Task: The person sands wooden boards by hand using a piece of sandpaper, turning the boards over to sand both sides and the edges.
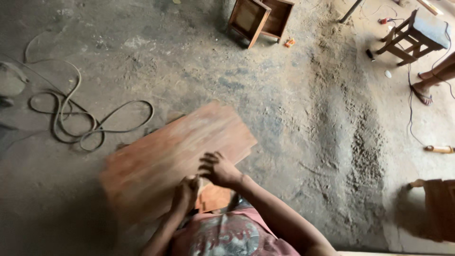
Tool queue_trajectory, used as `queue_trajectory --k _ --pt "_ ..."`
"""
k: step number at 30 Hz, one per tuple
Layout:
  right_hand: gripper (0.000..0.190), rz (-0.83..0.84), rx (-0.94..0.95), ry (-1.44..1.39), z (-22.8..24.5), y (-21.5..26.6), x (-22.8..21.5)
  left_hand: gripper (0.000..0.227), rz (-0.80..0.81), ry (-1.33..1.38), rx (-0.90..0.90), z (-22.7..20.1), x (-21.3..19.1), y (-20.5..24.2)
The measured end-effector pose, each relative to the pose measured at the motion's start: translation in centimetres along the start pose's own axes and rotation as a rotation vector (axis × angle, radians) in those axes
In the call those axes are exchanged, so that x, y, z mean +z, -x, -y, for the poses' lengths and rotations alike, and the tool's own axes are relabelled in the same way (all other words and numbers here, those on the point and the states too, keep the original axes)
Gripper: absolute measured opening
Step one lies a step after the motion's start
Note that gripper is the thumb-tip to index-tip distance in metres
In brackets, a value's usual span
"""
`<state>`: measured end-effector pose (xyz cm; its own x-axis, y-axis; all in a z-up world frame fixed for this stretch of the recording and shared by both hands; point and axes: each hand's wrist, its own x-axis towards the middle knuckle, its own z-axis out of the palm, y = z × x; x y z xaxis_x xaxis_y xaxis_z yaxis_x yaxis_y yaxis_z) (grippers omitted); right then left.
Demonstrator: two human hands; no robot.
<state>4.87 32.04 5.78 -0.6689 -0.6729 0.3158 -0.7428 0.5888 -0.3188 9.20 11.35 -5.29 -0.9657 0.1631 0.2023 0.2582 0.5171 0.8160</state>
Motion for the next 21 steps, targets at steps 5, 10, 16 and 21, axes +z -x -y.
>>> queue_trajectory --k 5,10,16,21 --pt "0.046 -0.074 0.438 0.239 -11.3 3.4 -3.1 0.060 0.050 -0.110 -0.740 1.4 7.2 1.9" --pt "0.090 -0.011 1.008 0.159 -16.6 3.3 -5.2 0.069 -0.262 0.047 -0.557 1.9 7.5 3.7" --pt "0.118 0.192 1.200 -0.145 -13.5 -1.0 -1.5 0.045 -0.413 -0.094 -0.374 0.0 -1.9 0.7" --pt "0.115 0.039 1.003 0.046 -10.7 -3.5 4.0 0.025 -0.432 -0.269 -0.127 0.0 -11.3 -3.7"
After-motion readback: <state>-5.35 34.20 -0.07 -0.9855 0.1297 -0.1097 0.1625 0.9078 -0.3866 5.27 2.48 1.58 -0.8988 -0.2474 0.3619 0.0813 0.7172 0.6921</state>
